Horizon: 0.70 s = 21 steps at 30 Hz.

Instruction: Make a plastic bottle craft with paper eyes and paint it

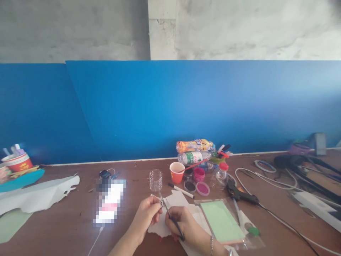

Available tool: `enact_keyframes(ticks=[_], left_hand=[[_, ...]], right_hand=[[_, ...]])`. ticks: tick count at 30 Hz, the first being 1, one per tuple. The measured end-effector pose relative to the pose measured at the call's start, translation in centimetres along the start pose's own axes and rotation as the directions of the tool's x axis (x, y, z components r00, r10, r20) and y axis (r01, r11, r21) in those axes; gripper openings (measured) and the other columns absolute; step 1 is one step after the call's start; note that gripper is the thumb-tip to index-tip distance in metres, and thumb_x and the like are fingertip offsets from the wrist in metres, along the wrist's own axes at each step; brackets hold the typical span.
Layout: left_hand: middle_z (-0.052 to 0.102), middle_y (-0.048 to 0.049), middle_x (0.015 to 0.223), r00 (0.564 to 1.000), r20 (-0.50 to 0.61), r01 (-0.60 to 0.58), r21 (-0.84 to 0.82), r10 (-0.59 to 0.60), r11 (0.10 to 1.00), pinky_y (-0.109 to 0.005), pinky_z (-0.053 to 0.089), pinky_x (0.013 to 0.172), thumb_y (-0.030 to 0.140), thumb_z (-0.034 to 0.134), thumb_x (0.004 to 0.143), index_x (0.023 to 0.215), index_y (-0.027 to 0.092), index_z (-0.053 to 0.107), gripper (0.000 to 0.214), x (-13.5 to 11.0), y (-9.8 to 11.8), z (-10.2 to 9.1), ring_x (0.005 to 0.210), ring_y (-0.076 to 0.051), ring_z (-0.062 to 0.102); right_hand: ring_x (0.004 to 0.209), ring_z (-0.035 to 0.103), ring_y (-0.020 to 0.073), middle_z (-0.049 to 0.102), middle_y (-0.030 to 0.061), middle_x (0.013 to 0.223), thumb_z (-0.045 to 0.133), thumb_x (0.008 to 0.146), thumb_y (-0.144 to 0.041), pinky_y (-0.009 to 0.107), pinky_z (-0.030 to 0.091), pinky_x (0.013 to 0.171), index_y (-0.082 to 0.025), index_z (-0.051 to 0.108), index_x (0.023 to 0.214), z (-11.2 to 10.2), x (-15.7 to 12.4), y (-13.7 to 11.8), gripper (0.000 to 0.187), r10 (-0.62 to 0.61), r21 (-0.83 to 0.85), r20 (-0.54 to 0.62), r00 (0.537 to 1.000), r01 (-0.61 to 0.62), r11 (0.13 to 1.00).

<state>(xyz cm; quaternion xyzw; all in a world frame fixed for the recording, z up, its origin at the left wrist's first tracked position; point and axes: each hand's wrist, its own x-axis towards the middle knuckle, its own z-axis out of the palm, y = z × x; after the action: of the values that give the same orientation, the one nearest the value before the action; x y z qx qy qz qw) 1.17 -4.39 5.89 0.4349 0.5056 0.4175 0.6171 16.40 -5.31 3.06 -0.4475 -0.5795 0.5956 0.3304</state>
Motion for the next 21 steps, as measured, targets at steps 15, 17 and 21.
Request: enact_keyframes(ticks=[15,17,21], left_hand=[[0.05,0.0065,0.047,1.0,0.0,-0.021,0.133,0.021,0.991,-0.019,0.018,0.043,0.027,0.056,0.067,0.064,0.018,0.053,0.01,0.1,0.2,-0.3,0.04,-0.005,0.035],[0.05,0.0065,0.047,1.0,-0.006,-0.012,0.136,0.013,0.991,-0.02,0.017,0.043,0.028,0.056,0.066,0.064,0.018,0.052,0.011,0.1,0.3,-0.4,0.04,-0.005,0.035],[0.051,0.0064,0.05,1.0,0.002,-0.016,0.118,0.016,0.993,-0.019,0.018,0.043,0.027,0.055,0.066,0.065,0.018,0.052,0.01,0.2,0.5,-0.3,0.041,-0.005,0.035]], right_hand=[[0.035,0.041,0.006,0.046,-0.0075,0.043,0.051,0.064,-0.022,0.017,0.031,0.035,-0.017,0.054,0.065,0.0,-0.3,-0.6,0.006,0.022,-0.028,0.0,1.0,-0.022,0.999],[0.034,0.04,0.006,0.044,-0.0079,0.041,0.05,0.064,-0.022,0.017,0.03,0.035,-0.017,0.053,0.063,0.0,-0.3,-0.8,0.005,0.028,-0.045,-0.011,1.0,-0.028,0.999],[0.034,0.041,0.0063,0.043,-0.0078,0.041,0.05,0.063,-0.022,0.017,0.031,0.035,-0.018,0.052,0.062,0.0,-0.3,-1.0,0.005,0.038,-0.051,-0.009,0.999,-0.039,0.998]])
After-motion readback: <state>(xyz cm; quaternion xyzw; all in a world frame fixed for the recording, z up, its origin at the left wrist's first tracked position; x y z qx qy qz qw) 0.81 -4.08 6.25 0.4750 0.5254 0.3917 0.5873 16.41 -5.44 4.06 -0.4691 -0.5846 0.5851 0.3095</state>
